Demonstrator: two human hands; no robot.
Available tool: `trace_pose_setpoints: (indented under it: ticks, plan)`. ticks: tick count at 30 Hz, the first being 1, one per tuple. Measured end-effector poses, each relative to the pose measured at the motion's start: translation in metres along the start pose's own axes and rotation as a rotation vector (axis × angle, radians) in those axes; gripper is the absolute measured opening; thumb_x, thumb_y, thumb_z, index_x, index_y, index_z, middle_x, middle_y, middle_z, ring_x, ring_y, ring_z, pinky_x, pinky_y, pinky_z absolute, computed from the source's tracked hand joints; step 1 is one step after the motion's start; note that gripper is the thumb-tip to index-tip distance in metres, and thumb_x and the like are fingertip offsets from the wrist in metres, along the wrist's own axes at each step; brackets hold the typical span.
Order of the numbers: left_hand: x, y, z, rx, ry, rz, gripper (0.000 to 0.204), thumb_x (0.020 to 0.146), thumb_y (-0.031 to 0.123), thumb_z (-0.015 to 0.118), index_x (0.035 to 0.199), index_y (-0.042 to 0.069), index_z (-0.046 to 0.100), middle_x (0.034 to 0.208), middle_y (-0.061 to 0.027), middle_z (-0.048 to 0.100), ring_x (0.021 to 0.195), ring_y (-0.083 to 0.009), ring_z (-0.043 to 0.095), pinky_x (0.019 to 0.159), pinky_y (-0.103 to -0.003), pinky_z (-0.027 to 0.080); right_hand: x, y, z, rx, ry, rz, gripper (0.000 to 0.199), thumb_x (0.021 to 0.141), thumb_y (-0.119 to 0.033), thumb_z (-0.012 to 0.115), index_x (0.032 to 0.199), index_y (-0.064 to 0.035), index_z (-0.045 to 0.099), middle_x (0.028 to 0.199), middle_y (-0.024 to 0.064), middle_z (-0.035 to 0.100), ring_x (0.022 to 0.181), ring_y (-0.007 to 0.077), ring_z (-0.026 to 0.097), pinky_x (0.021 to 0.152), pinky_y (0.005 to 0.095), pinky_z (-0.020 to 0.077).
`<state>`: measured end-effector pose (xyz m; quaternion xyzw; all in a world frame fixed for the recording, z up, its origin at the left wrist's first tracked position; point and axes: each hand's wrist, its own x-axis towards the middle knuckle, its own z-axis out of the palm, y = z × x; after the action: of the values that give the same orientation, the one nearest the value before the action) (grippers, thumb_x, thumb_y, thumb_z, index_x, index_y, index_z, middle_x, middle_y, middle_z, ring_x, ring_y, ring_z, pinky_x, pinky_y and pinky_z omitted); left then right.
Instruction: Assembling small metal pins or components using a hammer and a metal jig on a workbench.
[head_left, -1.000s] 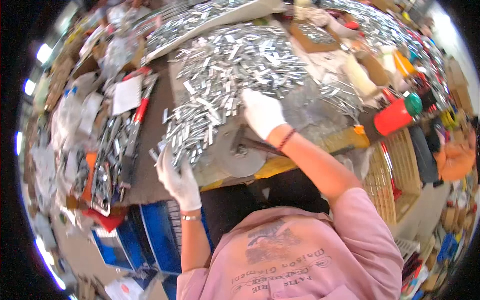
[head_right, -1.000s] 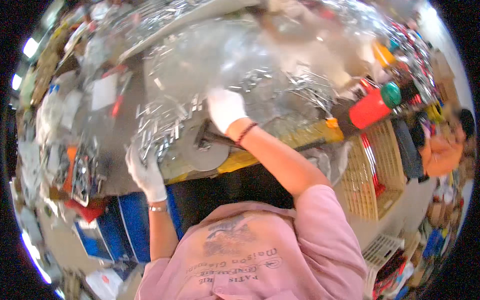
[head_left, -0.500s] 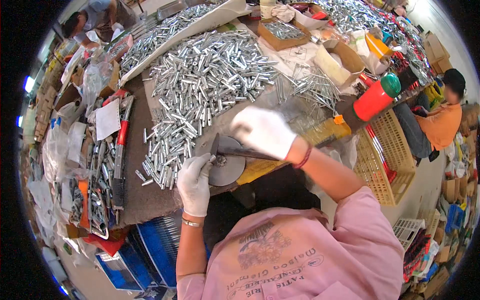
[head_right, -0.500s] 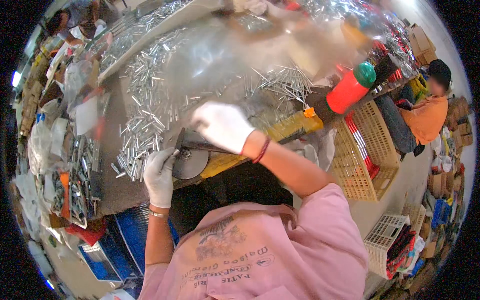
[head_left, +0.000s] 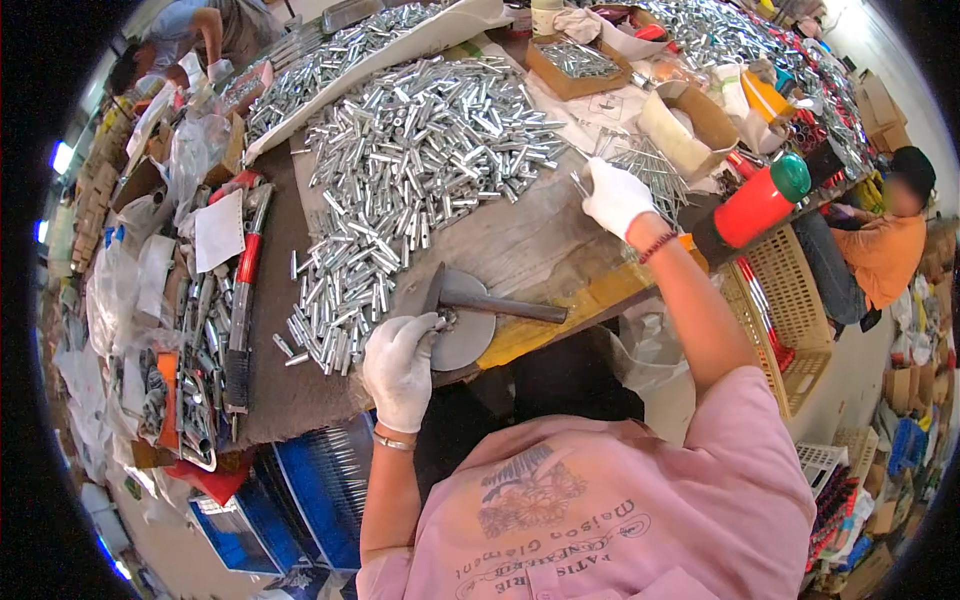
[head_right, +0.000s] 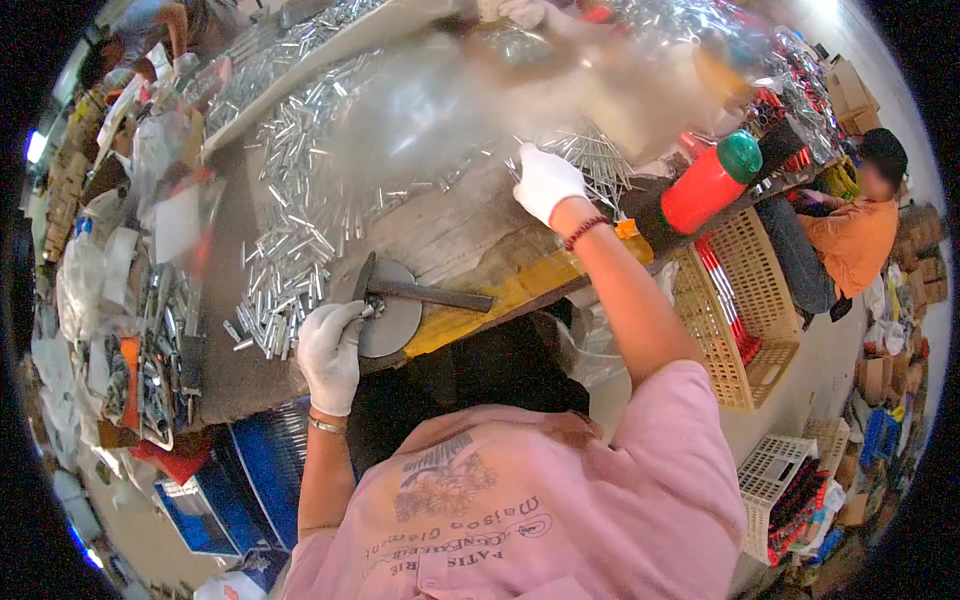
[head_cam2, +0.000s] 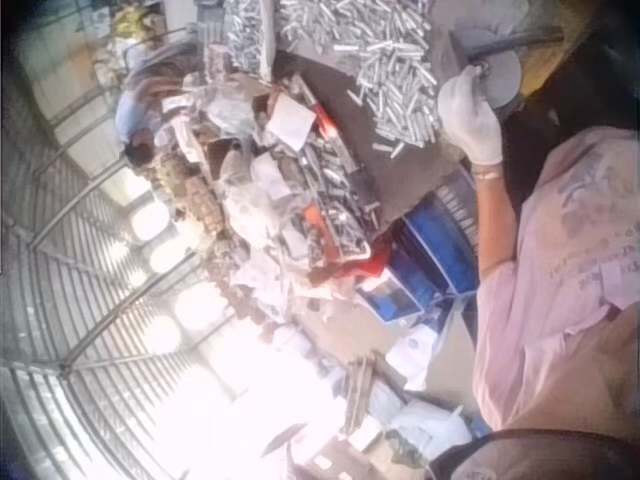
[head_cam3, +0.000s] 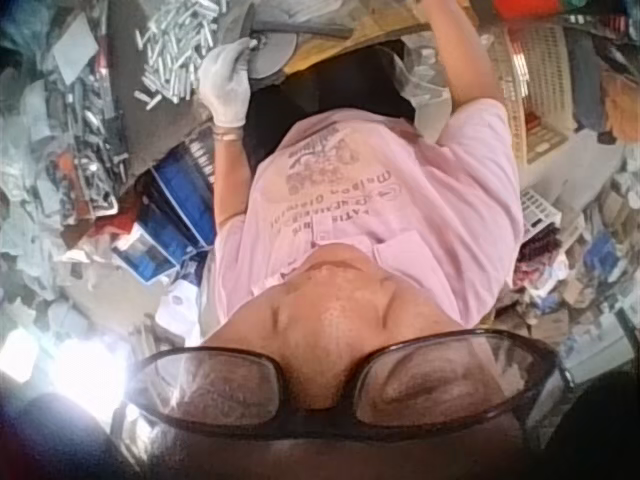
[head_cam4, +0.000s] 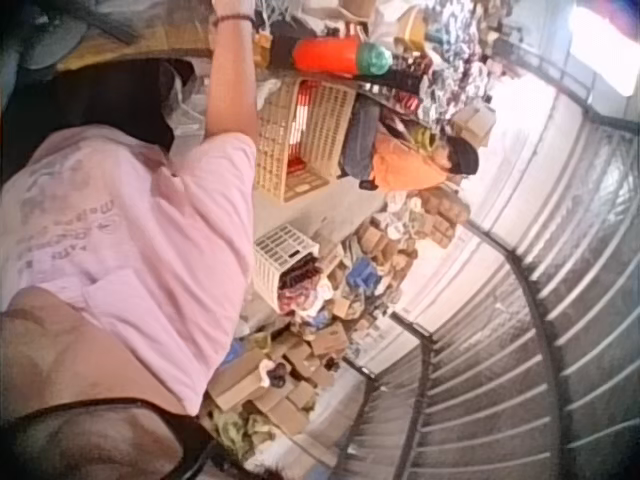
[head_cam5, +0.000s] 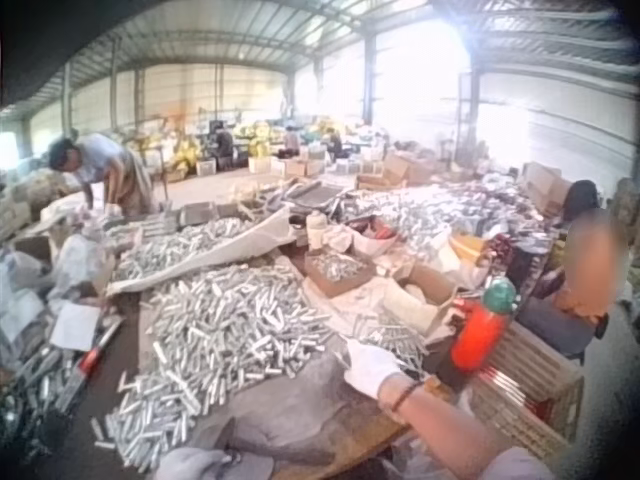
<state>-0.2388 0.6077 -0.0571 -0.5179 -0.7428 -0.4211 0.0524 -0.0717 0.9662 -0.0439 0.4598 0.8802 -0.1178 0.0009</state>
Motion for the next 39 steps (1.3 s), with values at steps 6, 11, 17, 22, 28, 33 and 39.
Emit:
trace_pose_setpoints:
  ticks: [6,11,17,22,28,33,39]
  plan:
    - [0.001,-0.002,-0.004,-0.006,-0.045,0.000,0.022,0.083,0.002,0.079,0.105,0.008,0.078,0.097,-0.0108,0.073,0.094,-0.0336,0.069,0.084,-0.043,0.054,-0.031,0.021,-0.002,0.278,0.263,-0.169,0.038,0.091,-0.014,0.074,0.128,-0.0096,0.071,0.091,0.0167,0.075,0.087,0.0314,0.076,0.079,0.0429,0.0579]
    - [-0.007,-0.001,-0.011,-0.073,-0.072,-0.062,0.020,0.082,0.004,0.081,0.100,0.009,0.078,0.098,-0.0105,0.075,0.095,-0.0329,0.070,0.085,-0.043,0.055,-0.100,-0.054,-0.026,1.171,-0.188,-0.087,0.027,0.099,-0.004,0.066,0.126,-0.0015,0.070,0.100,0.0082,0.076,0.086,0.0168,0.077,0.076,0.0286,0.0614]
    - [-0.009,0.007,-0.020,0.099,-0.139,-0.110,0.016,0.084,0.005,0.080,0.100,0.008,0.079,0.096,-0.0121,0.073,0.093,-0.0343,0.069,0.084,-0.043,0.054,-0.148,-0.108,0.029,0.814,-0.150,-0.565,0.010,0.093,-0.006,0.076,0.103,-0.0038,0.079,0.094,0.0082,0.075,0.086,0.0171,0.075,0.078,0.0298,0.0583]
    - [-0.011,0.007,-0.021,0.006,-0.140,-0.147,0.012,0.084,0.006,0.081,0.095,0.006,0.078,0.092,-0.0133,0.072,0.089,-0.0344,0.069,0.080,-0.043,0.054,-0.152,-0.113,0.037,0.405,0.114,-0.725,0.004,0.085,-0.009,0.078,0.090,-0.0096,0.076,0.088,0.0077,0.069,0.082,0.0282,0.071,0.072,0.0377,0.0577]
    - [-0.012,0.008,-0.020,-0.040,-0.144,-0.170,0.013,0.082,0.004,0.082,0.094,0.005,0.078,0.088,-0.0130,0.070,0.086,-0.0334,0.067,0.078,-0.042,0.053,-0.147,-0.119,0.033,0.210,0.265,-0.878,0.007,0.081,-0.011,0.076,0.082,-0.0149,0.070,0.085,0.0034,0.063,0.084,0.0266,0.065,0.076,0.0405,0.0546]
    - [-0.013,0.004,-0.019,-0.061,-0.167,-0.184,0.014,0.081,0.003,0.083,0.094,0.005,0.078,0.089,-0.0131,0.070,0.087,-0.0322,0.067,0.078,-0.041,0.053,-0.142,-0.117,0.040,0.288,0.207,-0.920,0.005,0.083,-0.012,0.075,0.084,-0.0151,0.071,0.086,0.0024,0.063,0.088,0.0255,0.065,0.080,0.0391,0.0540]
    - [-0.019,0.002,-0.014,-0.083,-0.122,-0.197,0.015,0.082,0.001,0.082,0.096,0.005,0.079,0.091,-0.0128,0.070,0.088,-0.0307,0.067,0.080,-0.039,0.053,-0.139,-0.115,0.037,0.256,0.169,-0.964,0.003,0.084,-0.010,0.071,0.085,-0.0128,0.070,0.088,0.0051,0.064,0.089,0.0279,0.066,0.081,0.0415,0.0554]
